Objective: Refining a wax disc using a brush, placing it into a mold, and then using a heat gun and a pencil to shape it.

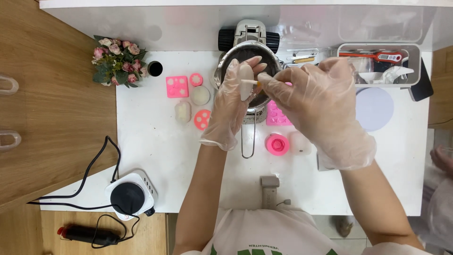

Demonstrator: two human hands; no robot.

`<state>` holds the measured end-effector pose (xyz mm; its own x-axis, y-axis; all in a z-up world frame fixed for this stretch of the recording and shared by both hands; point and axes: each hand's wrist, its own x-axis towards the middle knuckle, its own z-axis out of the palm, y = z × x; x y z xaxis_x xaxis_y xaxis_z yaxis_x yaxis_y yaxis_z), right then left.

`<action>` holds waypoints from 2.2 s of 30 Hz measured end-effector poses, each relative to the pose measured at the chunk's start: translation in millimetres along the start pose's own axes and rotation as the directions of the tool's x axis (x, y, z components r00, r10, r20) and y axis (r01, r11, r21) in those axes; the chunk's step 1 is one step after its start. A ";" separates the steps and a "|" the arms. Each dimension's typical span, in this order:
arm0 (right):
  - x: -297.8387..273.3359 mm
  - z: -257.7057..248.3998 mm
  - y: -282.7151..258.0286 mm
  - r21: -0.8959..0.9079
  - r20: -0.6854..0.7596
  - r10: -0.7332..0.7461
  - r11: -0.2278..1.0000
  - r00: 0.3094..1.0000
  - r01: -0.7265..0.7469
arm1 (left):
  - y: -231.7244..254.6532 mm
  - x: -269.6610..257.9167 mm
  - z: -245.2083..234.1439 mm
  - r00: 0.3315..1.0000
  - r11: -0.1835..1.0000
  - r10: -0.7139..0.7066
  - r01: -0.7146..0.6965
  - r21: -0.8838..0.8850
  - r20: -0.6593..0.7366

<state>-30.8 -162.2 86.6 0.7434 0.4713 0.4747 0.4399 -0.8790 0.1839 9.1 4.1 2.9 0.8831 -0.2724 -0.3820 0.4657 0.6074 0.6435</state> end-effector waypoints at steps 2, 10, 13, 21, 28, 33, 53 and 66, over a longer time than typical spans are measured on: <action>-3.7 1.1 0.0 -0.001 0.030 0.035 0.999 0.999 -0.035 | -0.1 0.6 0.5 0.999 0.998 0.028 -0.029 0.055 0.024; -20.7 3.8 -23.3 0.266 0.188 0.420 0.848 0.888 -0.458 | 0.6 18.9 1.5 0.997 0.989 0.074 -0.071 0.134 -0.022; -24.4 2.7 -38.5 0.433 0.397 0.538 0.605 0.744 -0.668 | 3.2 11.6 8.2 0.988 0.952 0.152 -0.136 0.273 -0.037; -36.5 11.9 -60.3 0.598 0.402 0.636 0.363 0.659 -0.714 | 13.5 -1.0 20.0 0.980 0.925 0.173 -0.128 0.359 -0.097; -68.7 29.4 -71.8 0.351 0.326 0.591 0.650 0.738 -0.674 | -30.4 82.3 -46.5 0.932 0.899 0.363 -0.352 0.260 0.009; -81.1 48.8 -74.1 0.198 0.329 0.598 0.713 0.731 -0.672 | -60.0 113.0 -72.9 0.900 0.856 0.434 -0.421 0.299 0.025; -63.2 20.9 -73.7 0.402 0.417 0.674 0.466 0.610 -0.788 | -33.0 97.2 -51.9 0.996 0.990 -0.085 0.083 -0.115 -0.016; -75.6 24.9 -70.1 0.354 0.127 0.647 0.679 0.752 -0.644 | -10.3 65.2 -44.7 0.993 0.984 -0.080 0.093 -0.151 0.089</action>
<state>-105.3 -134.4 16.5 0.9073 -0.2053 0.3670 -0.0016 -0.8744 -0.4852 59.3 13.4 -58.3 0.8445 -0.3852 -0.3720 0.5318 0.6853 0.4976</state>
